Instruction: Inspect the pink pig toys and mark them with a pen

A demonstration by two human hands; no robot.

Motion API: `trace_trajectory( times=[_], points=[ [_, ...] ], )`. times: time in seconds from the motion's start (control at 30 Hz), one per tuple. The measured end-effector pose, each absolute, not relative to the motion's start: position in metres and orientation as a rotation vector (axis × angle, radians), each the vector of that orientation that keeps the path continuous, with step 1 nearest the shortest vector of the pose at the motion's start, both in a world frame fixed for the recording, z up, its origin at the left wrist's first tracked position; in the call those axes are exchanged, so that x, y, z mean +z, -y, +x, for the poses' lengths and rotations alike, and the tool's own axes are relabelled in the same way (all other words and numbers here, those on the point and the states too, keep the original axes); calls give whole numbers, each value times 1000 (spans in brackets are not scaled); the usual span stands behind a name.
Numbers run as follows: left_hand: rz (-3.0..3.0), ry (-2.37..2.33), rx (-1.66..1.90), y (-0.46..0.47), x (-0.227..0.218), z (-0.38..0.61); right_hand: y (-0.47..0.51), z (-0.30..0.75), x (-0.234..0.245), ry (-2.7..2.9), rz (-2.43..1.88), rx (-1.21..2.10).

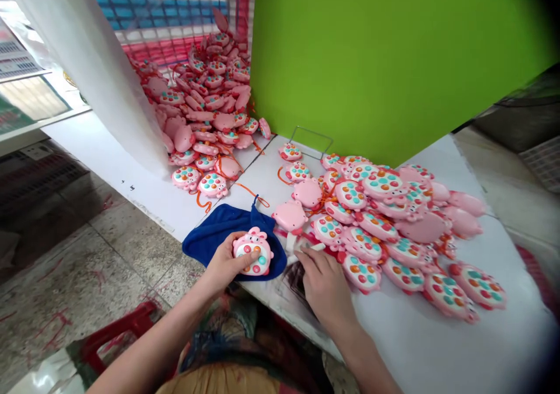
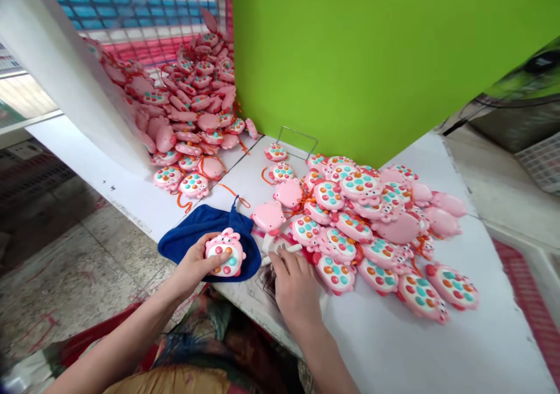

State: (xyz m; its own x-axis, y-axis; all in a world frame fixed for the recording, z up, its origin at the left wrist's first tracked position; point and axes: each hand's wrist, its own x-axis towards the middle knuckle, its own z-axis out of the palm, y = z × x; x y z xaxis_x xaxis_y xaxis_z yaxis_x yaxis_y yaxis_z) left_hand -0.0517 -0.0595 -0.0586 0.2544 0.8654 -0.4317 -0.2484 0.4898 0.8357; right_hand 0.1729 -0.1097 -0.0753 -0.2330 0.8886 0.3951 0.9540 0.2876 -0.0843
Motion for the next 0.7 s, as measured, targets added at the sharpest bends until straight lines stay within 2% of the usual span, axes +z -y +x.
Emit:
trace_trajectory(
  times=[0.27,0.4,0.7],
  points=[
    [811,-1103,809,56,-59,-53,148,197,-61,1873,-1830,-222],
    [822,-1100,775,56,-59,-53,157,195,-62,1858,-1861,-152],
    [782,-1084,795,57,-53,-50,145,201,-78,1881,-2053,-226]
  ],
)
